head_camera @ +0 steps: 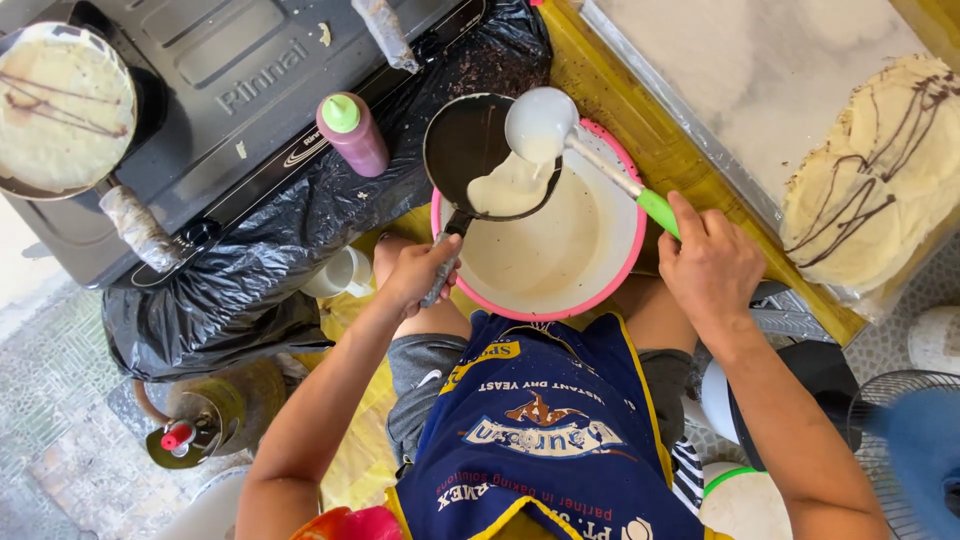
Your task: The person is preparing crepes by pouring batter into pans, spreading it, drizzling chocolate sauce, and removing the finished crepes.
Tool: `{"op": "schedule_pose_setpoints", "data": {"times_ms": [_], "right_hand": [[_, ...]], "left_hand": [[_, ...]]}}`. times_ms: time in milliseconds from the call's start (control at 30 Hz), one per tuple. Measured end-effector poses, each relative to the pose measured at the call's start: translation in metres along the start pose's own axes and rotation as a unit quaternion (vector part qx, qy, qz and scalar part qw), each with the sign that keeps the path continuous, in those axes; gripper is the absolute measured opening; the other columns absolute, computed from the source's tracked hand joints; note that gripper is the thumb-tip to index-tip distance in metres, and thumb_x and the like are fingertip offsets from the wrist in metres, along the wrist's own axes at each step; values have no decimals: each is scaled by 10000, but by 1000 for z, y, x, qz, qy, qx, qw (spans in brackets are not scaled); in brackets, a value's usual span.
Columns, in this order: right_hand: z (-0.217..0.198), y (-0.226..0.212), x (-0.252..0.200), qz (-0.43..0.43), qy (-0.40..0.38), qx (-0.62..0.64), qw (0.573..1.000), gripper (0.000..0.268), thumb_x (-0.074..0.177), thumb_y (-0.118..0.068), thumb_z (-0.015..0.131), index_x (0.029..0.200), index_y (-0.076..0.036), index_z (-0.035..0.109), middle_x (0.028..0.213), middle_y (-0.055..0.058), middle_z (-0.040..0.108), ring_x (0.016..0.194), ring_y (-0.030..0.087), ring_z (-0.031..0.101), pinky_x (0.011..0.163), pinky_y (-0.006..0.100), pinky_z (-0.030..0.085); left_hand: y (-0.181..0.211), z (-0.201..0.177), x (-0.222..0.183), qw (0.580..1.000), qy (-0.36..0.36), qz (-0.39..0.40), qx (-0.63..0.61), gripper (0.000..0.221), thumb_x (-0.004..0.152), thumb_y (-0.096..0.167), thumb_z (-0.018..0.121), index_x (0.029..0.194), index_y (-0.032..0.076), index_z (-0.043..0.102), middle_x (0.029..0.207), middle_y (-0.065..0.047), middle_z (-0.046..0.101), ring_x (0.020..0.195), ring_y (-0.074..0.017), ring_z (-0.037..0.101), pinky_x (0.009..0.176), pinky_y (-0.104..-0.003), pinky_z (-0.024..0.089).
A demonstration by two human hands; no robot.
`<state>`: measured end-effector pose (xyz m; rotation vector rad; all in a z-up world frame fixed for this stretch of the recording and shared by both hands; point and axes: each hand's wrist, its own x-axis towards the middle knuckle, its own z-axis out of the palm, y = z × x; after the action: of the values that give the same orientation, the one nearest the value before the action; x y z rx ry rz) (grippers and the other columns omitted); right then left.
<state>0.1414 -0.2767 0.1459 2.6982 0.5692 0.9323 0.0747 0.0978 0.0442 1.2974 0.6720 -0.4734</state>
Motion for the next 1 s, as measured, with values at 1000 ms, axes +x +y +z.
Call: {"op": "schedule_pose_setpoints", "data": {"times_ms": [1000], "right_hand": [[-31,-2,-48,205,-213,116,948,425,883,-313,740,1303,-255,770,913,62,723,761,322,743,710,450,605]], "left_hand": [[0,76,-34,981,-144,-39,123,400,916,353,747,842,-32,663,552,-140,609,371,-192,605,312,-291,475]]}}
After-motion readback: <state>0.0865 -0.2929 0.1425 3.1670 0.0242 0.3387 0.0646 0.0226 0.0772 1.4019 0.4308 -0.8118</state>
